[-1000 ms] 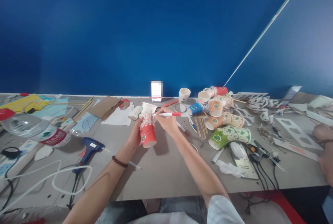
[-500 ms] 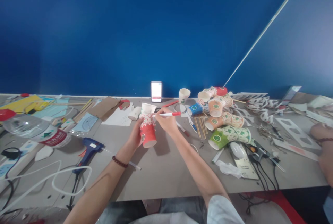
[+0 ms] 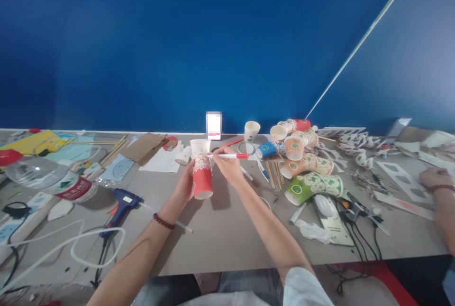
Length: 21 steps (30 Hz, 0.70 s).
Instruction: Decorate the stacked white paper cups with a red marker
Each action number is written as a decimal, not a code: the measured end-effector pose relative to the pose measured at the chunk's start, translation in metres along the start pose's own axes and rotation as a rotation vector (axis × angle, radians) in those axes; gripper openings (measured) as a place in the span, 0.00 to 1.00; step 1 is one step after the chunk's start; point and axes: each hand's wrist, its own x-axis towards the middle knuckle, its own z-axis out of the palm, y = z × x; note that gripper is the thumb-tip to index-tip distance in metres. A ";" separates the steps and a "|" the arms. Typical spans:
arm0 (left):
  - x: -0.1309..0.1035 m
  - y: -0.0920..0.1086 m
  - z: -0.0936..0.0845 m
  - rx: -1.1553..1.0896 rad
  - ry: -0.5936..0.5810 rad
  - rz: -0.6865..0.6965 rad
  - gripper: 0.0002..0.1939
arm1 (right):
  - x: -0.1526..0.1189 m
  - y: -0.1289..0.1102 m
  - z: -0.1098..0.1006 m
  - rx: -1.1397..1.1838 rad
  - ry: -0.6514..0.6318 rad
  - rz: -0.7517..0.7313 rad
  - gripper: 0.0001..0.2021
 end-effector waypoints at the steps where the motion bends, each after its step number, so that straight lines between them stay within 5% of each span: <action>1: -0.001 0.001 0.001 -0.002 0.000 -0.013 0.22 | 0.000 0.001 0.000 0.000 -0.001 -0.001 0.03; 21: -0.006 0.003 0.002 -0.010 -0.013 -0.140 0.19 | -0.004 -0.010 0.001 -0.150 -0.081 -0.069 0.01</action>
